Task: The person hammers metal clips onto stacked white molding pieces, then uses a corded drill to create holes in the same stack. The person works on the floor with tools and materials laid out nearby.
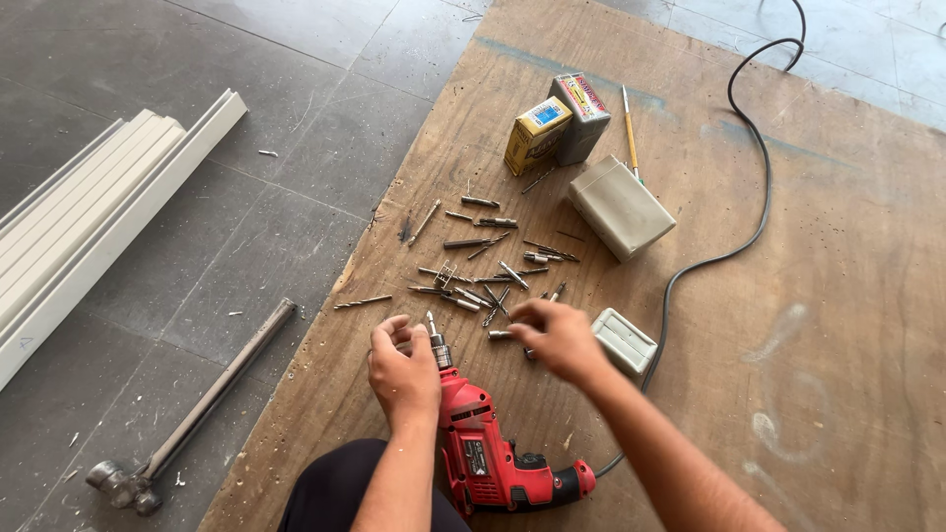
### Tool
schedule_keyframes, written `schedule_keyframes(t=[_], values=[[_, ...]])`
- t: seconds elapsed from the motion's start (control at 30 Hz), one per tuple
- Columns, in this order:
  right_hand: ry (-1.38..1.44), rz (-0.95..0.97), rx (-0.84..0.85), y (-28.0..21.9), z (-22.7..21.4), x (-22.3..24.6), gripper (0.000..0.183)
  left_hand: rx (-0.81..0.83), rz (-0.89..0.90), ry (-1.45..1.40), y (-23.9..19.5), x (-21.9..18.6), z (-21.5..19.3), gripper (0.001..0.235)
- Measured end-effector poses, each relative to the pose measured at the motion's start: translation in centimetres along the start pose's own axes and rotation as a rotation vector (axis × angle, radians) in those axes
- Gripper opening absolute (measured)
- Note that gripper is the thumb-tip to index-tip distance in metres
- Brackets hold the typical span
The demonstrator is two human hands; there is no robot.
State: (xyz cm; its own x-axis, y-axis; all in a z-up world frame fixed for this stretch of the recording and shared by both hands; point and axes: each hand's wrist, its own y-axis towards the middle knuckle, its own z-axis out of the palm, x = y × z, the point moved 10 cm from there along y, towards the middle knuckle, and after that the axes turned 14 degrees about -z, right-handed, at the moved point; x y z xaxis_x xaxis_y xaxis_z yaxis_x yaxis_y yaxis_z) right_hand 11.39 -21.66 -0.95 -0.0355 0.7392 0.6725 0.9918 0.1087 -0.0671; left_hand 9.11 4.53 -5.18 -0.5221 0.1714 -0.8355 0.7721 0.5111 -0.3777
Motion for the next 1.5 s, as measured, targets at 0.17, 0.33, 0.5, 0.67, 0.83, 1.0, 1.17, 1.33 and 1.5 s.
schedule_keyframes(t=[0.17,0.33,0.5,0.67,0.83,1.0,1.17,1.33,1.5], values=[[0.838,0.098,0.017,-0.1,5.5,3.3,0.033,0.452,-0.585,-0.784,-0.2,4.0,3.9,0.027],[0.885,0.237,-0.253,0.7,3.1,-0.4,0.028,0.449,-0.779,-0.818,-0.3,6.6,4.5,0.028],[0.758,0.299,-0.349,2.0,1.0,-5.6,0.024,0.272,-0.722,-0.623,1.7,8.2,3.5,0.023],[0.768,0.317,-0.437,4.5,-1.0,-7.4,0.020,0.153,-0.679,-0.504,2.6,9.0,2.9,0.022],[0.819,0.376,-0.542,5.8,-3.0,-7.3,0.019,0.141,-0.725,-0.321,2.5,9.8,3.3,0.025],[0.714,0.388,-0.690,4.1,-7.4,-9.6,0.020,0.198,-0.692,-0.311,2.7,9.8,4.0,0.028],[0.611,0.337,-0.641,1.9,-8.0,-11.6,0.019,0.244,-0.679,-0.411,2.8,9.5,5.2,0.030],[0.466,0.234,-0.635,0.7,-7.7,-11.4,0.017,0.256,-0.659,-0.387,3.0,9.6,5.6,0.030],[0.394,0.177,-0.668,0.7,-7.6,-11.3,0.014,0.246,-0.633,-0.347,3.4,9.5,5.6,0.029]])
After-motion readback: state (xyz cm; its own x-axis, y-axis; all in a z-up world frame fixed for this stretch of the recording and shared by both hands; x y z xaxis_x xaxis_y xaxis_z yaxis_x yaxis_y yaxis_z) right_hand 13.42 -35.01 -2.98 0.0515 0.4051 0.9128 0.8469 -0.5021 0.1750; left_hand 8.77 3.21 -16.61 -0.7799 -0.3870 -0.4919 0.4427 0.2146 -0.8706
